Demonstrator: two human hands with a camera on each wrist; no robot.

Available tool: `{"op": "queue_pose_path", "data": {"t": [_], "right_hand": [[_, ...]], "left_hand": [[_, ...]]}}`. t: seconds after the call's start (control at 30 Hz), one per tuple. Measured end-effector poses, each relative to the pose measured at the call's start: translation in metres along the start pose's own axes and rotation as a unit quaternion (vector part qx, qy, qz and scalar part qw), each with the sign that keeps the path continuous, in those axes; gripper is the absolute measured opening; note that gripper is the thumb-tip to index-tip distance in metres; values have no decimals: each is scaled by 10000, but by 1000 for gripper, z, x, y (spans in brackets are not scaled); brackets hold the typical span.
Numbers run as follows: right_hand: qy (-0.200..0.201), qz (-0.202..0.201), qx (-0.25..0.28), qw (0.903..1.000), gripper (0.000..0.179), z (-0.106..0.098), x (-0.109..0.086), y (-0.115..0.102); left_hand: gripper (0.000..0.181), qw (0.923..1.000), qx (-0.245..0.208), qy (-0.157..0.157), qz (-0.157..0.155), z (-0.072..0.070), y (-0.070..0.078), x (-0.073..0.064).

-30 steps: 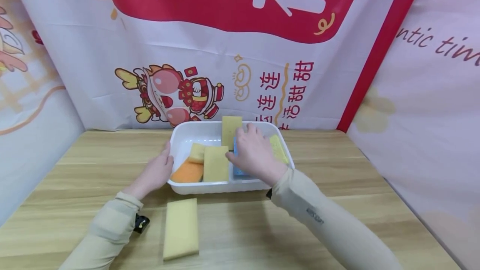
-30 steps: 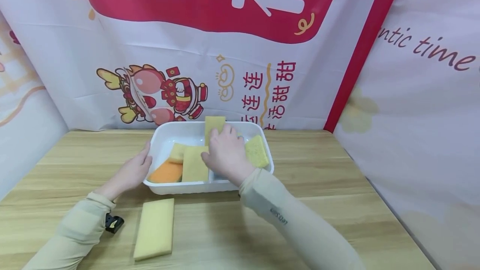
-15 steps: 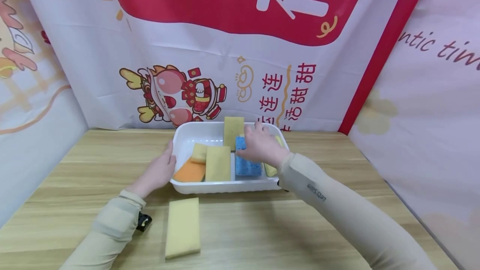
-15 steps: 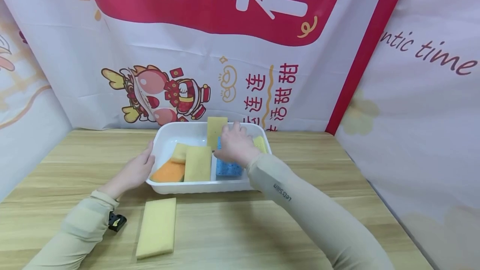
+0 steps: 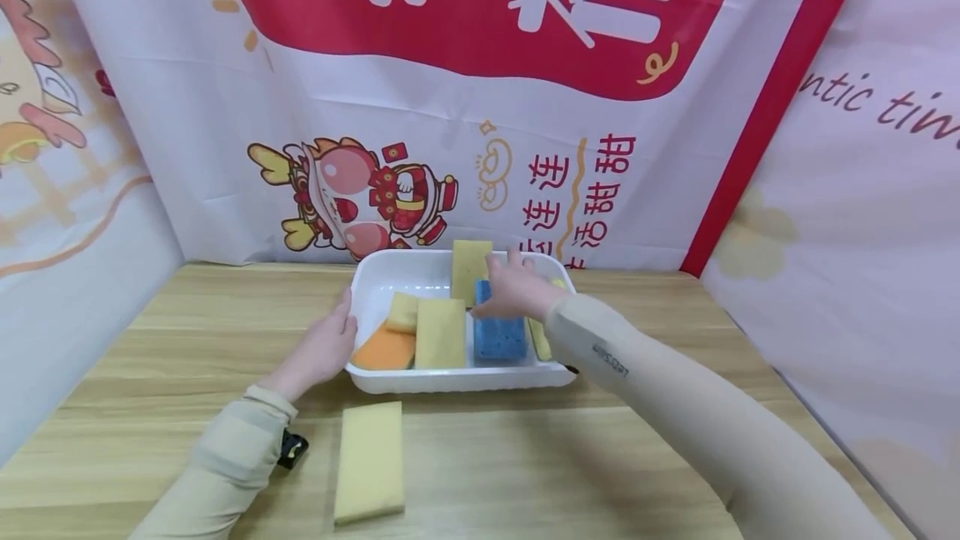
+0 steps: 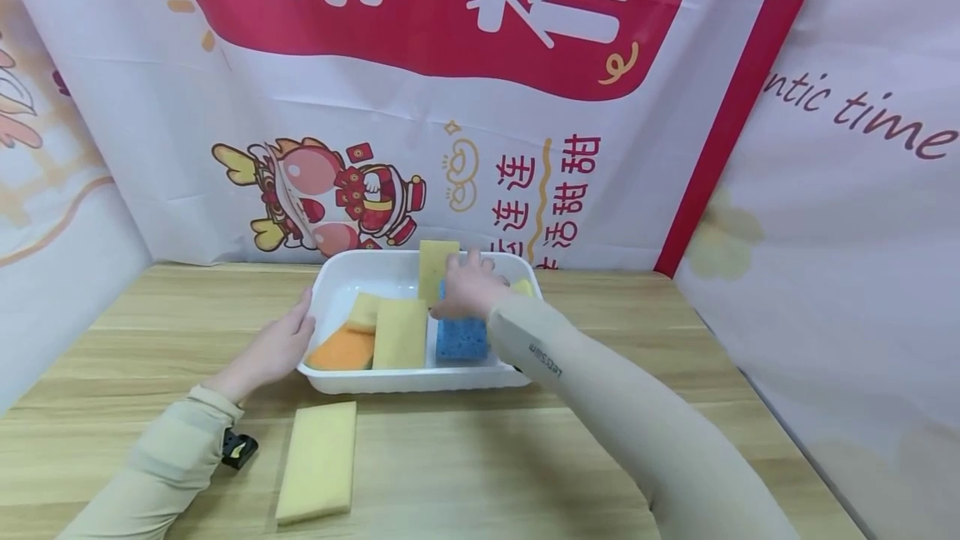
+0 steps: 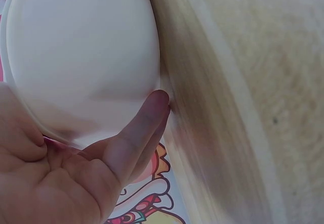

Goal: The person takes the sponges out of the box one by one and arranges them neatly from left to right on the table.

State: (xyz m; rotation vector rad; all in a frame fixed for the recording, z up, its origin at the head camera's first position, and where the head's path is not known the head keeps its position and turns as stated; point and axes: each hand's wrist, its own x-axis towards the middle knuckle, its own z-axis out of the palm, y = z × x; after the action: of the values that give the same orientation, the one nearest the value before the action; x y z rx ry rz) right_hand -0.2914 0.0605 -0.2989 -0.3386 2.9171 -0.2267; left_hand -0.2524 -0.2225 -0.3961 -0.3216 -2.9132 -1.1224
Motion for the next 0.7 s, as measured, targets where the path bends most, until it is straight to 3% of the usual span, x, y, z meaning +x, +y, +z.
{"op": "queue_pose_path", "data": {"t": [0.17,0.33,0.5,0.7], "right_hand": [[-254,25,-385,9989,100,9,12,4],[-439,146,-372,9982,98,17,19,0],[-383,164,-456,9981,92,23,23,-3],[-308,222,-590,9975,98,27,28,-2]], "left_hand": [[58,10000,11,6,-22,0,0,-1],[58,10000,-14,15,-55,-1,0,-1],[58,9999,-46,-22,-143,0,0,-1],[58,9999,-24,7,-126,0,0,-1]]}}
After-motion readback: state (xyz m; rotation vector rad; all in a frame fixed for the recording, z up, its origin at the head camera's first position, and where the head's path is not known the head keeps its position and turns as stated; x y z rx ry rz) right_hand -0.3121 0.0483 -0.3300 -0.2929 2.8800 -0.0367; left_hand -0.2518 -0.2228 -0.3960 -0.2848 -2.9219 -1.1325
